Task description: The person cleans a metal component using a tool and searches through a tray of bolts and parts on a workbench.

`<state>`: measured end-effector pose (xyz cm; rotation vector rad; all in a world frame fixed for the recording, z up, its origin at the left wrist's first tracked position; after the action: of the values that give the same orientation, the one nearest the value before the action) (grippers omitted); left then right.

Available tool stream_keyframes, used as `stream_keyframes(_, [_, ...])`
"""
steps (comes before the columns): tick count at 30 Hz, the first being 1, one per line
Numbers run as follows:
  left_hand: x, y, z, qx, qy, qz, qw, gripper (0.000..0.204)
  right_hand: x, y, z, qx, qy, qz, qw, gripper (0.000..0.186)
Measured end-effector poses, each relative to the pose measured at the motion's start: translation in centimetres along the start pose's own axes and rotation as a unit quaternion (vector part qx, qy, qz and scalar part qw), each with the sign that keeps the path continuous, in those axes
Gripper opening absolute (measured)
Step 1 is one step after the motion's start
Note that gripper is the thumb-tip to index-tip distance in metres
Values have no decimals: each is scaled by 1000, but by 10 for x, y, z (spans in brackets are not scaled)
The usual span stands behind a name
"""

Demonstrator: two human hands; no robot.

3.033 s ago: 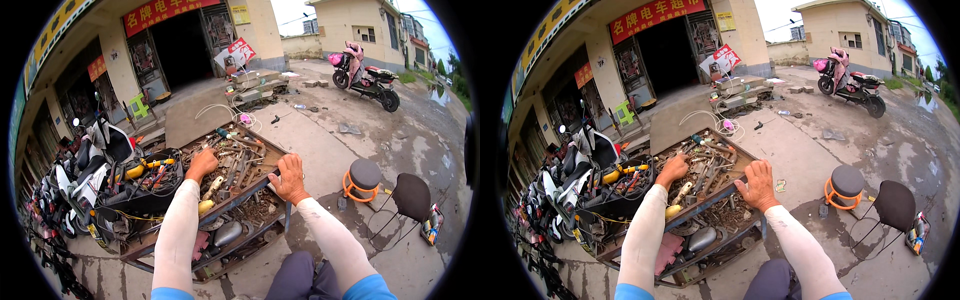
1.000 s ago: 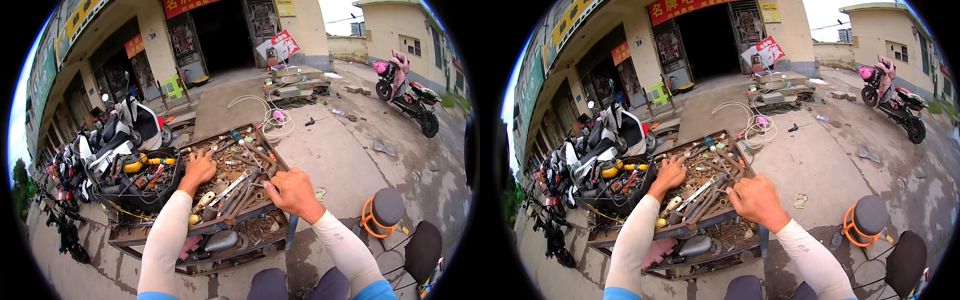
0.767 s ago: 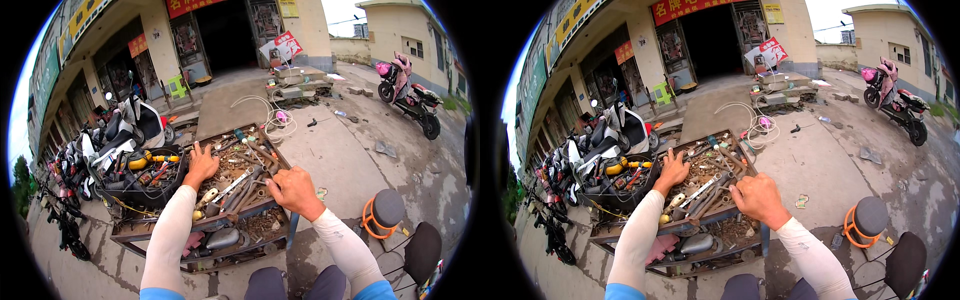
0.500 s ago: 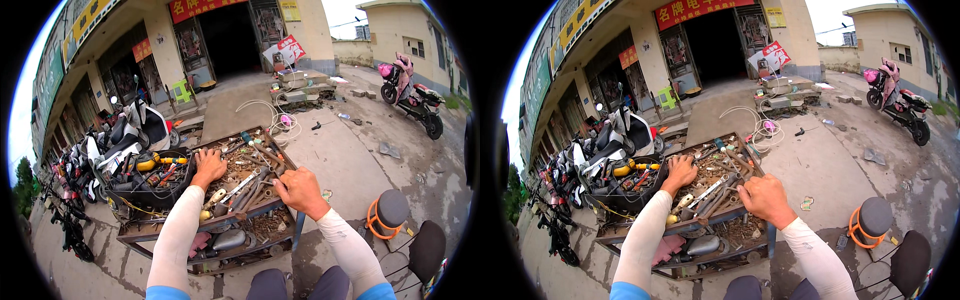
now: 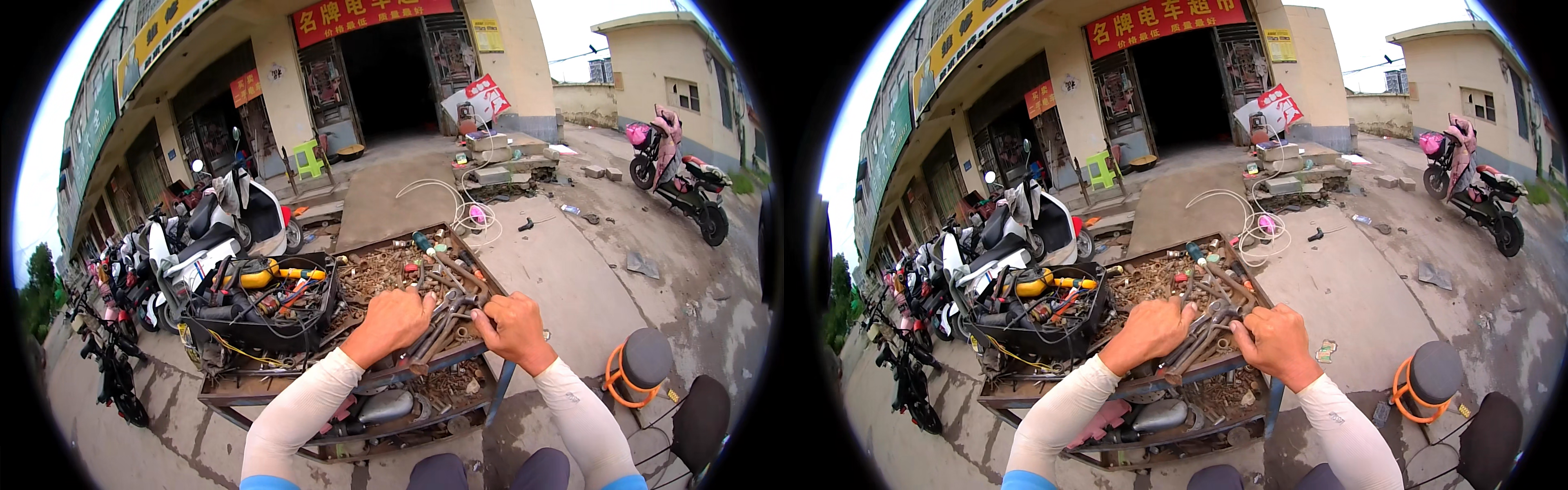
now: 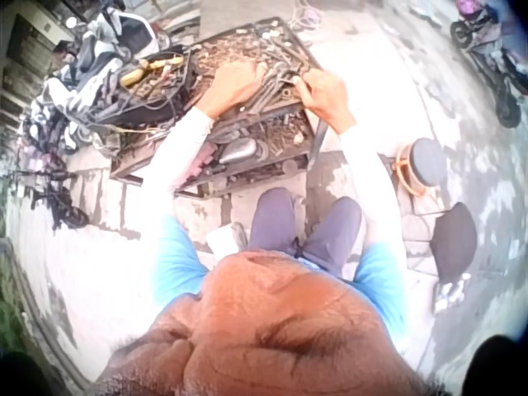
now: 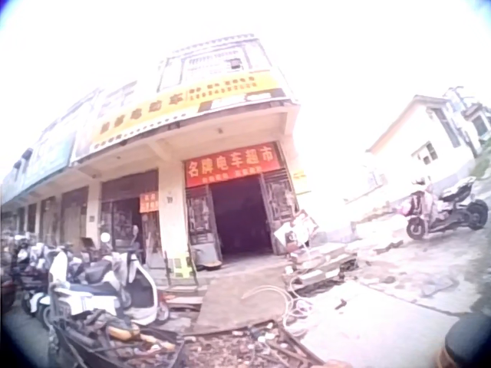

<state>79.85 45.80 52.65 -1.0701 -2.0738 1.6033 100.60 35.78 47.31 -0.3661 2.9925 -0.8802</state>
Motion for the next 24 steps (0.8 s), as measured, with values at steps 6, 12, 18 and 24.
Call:
stream_keyframes(6, [-16,-4,12,-26,35,-3,999,49,3,2,1,-11,-4,-3,1000,30])
stream_keyframes(12, [13,-26,-18,-173,-60,50,982,40,-6,1,3,-17,2,-3,1000,31])
stream_keyframes(18, [56,-29,-30,-122,-207,99,966,55,1,2,-3,-31,-4,-13,999,32])
stream_keyframes(24, [72,-12,-33,50,-199,69,976,77,0,2,0,-33,-6,-12,999,31])
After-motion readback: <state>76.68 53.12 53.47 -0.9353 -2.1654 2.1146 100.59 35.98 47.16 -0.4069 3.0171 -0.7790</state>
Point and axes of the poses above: each hand's wrist, its own z-axis away from the middle knuckle, its own y-axis out of the palm, x = y × z, the point moved 1 cm from there along -z, towards the middle knuckle, and after that the axes turned 9 degrees about z, right-handed, at the moved point
